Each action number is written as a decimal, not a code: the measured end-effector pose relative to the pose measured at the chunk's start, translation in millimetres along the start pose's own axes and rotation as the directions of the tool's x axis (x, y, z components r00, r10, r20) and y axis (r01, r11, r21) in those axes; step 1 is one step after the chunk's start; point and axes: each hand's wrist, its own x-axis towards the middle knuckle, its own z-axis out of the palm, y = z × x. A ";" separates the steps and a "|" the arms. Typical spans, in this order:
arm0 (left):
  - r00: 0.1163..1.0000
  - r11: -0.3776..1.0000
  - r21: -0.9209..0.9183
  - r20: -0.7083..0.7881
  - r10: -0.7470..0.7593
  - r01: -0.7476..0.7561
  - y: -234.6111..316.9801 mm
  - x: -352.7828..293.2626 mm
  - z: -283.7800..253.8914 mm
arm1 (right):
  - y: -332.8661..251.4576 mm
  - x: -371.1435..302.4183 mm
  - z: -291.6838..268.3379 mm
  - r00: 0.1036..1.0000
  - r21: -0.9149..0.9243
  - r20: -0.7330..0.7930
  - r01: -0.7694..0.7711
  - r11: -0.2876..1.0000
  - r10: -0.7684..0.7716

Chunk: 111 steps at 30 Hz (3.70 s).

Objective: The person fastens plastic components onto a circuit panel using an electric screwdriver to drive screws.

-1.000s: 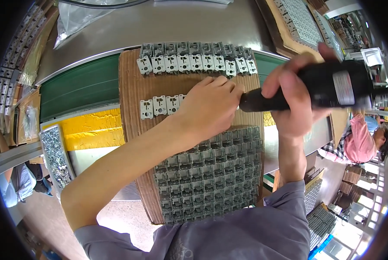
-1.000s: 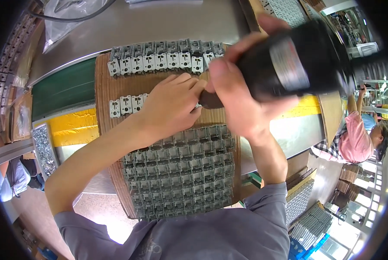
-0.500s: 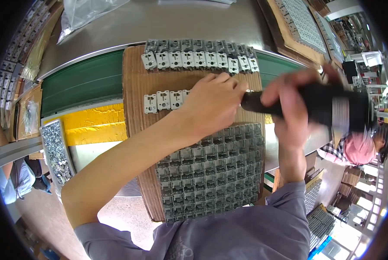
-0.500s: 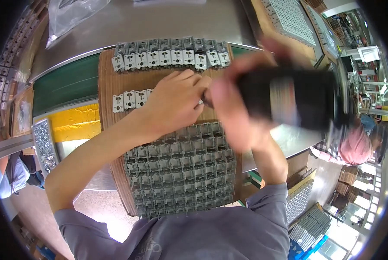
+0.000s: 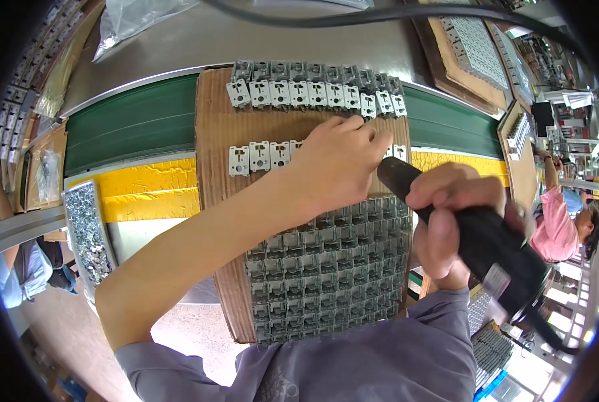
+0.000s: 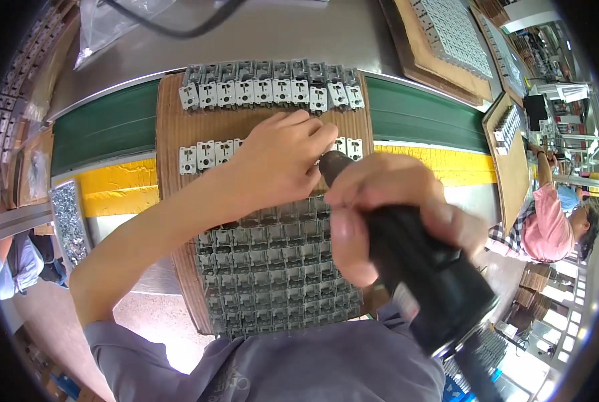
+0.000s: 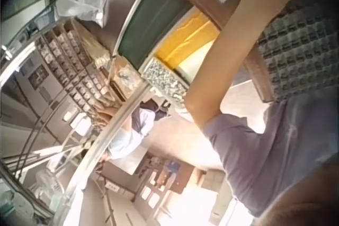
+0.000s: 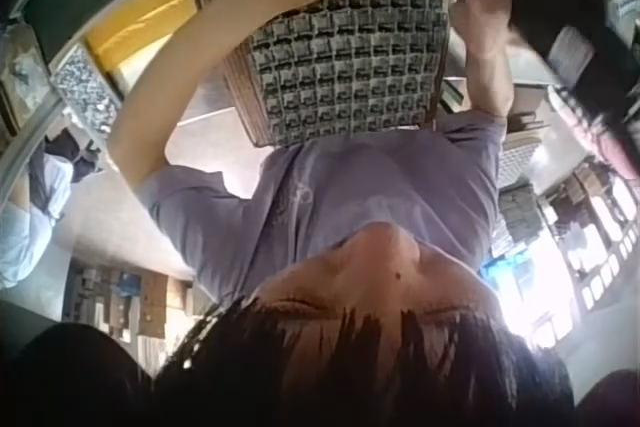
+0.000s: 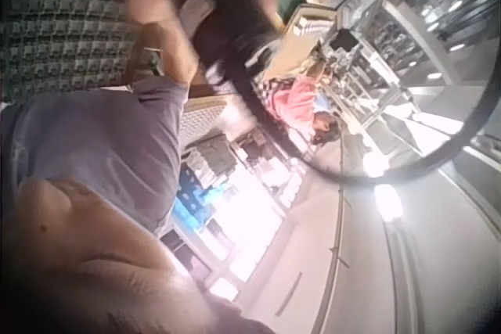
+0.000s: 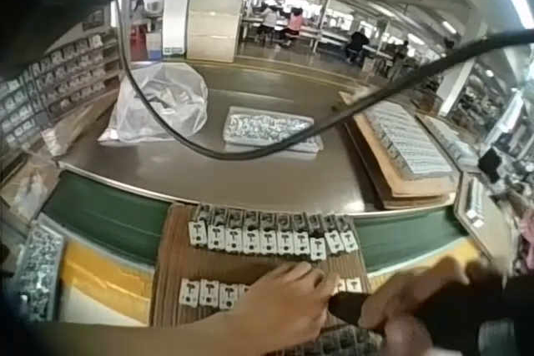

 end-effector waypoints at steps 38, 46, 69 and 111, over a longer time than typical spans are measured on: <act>0.992 0.998 0.062 -0.123 0.018 -0.010 -9.8 -19.0 -8.0 | -25.8 7.1 12.7 0.926 -0.149 0.285 -0.210 0.966 0.245; 0.998 0.995 0.097 -0.054 0.027 -0.021 -18.2 -29.7 -17.8 | 4.8 39.7 34.1 0.988 -0.013 0.152 -0.027 1.000 0.028; 0.996 0.995 0.039 -0.017 -0.086 0.087 -14.4 -30.2 -24.0 | 23.3 57.7 41.0 0.973 -0.189 0.189 -0.098 0.977 0.134; 0.997 0.997 0.058 -0.060 -0.056 0.060 -27.1 -46.1 -37.1 | 19.6 55.9 72.7 0.979 0.099 0.129 -0.172 0.980 0.159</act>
